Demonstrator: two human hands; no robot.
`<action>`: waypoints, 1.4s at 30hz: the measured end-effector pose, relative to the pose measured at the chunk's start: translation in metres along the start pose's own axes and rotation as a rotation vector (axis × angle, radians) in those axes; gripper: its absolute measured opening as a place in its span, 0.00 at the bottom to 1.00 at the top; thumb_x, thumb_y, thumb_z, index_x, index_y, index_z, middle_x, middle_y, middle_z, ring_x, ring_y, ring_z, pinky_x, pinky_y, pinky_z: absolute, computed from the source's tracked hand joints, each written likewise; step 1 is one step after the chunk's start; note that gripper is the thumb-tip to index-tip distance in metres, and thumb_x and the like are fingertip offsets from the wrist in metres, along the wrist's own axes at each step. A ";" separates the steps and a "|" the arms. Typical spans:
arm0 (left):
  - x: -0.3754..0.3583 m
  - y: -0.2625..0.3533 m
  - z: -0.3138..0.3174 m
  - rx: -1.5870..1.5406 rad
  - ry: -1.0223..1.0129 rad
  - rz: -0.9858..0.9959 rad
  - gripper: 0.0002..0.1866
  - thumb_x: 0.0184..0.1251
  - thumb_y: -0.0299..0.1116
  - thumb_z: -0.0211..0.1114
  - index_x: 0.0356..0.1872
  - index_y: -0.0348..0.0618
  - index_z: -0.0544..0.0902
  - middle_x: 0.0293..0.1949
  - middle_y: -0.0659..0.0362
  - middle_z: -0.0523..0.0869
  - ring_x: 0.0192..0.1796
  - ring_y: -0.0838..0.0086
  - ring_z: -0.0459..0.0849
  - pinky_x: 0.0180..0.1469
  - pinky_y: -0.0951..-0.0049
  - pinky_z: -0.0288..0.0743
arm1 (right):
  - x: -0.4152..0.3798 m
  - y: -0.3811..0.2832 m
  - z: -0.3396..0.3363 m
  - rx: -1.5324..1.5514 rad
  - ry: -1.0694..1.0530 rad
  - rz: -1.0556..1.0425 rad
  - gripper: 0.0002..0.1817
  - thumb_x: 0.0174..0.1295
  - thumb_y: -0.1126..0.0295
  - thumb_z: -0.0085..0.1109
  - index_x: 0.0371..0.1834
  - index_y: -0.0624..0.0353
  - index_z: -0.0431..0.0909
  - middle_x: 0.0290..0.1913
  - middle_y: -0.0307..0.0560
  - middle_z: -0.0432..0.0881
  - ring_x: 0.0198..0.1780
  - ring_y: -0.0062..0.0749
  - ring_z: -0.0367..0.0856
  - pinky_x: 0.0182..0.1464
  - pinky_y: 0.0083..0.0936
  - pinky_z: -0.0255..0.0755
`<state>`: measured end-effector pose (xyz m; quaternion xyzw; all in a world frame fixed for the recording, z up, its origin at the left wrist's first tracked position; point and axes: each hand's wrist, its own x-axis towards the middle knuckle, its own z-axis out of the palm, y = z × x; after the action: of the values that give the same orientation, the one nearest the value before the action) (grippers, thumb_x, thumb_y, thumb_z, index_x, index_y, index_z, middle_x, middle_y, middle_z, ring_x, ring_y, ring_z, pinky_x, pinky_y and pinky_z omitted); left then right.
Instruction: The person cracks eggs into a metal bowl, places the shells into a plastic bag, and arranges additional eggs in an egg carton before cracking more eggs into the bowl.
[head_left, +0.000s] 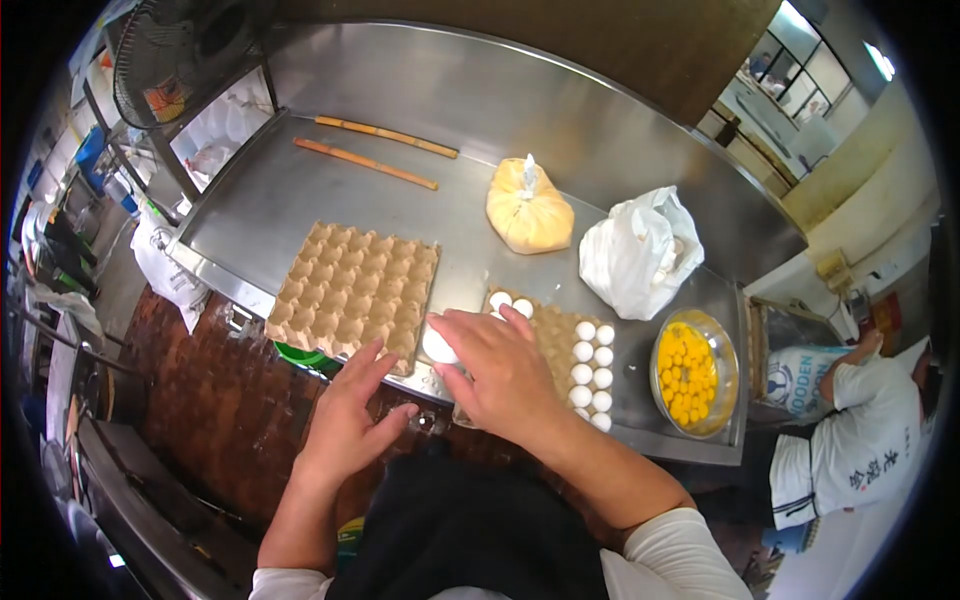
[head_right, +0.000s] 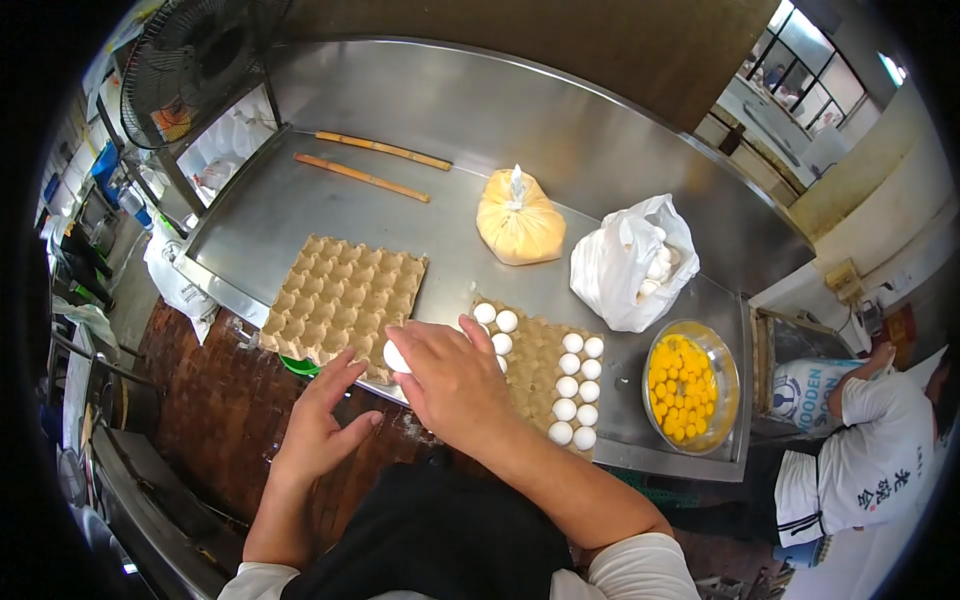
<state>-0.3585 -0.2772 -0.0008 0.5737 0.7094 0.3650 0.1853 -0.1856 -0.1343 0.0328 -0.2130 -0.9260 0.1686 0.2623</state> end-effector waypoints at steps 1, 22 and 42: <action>-0.001 0.000 0.000 0.006 0.001 0.001 0.32 0.59 0.40 0.75 0.64 0.39 0.78 0.69 0.38 0.73 0.72 0.45 0.71 0.72 0.56 0.67 | 0.000 0.000 -0.001 -0.001 0.000 0.002 0.27 0.61 0.66 0.66 0.65 0.53 0.75 0.58 0.47 0.82 0.61 0.41 0.79 0.70 0.50 0.61; -0.009 -0.002 -0.005 -0.018 -0.026 -0.023 0.34 0.59 0.37 0.75 0.68 0.42 0.76 0.72 0.41 0.70 0.75 0.48 0.68 0.74 0.57 0.64 | -0.001 -0.006 0.003 -0.032 -0.029 -0.005 0.27 0.61 0.66 0.66 0.65 0.53 0.74 0.58 0.44 0.82 0.63 0.36 0.78 0.71 0.49 0.59; -0.009 -0.011 -0.004 -0.016 -0.012 -0.030 0.34 0.58 0.38 0.75 0.67 0.42 0.76 0.71 0.41 0.71 0.74 0.47 0.69 0.73 0.56 0.64 | 0.006 -0.006 0.008 -0.045 -0.063 -0.007 0.27 0.62 0.65 0.65 0.66 0.52 0.74 0.60 0.44 0.81 0.64 0.36 0.77 0.71 0.49 0.59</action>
<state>-0.3665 -0.2882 -0.0077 0.5636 0.7140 0.3643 0.1995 -0.1961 -0.1382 0.0315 -0.2104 -0.9380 0.1537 0.2287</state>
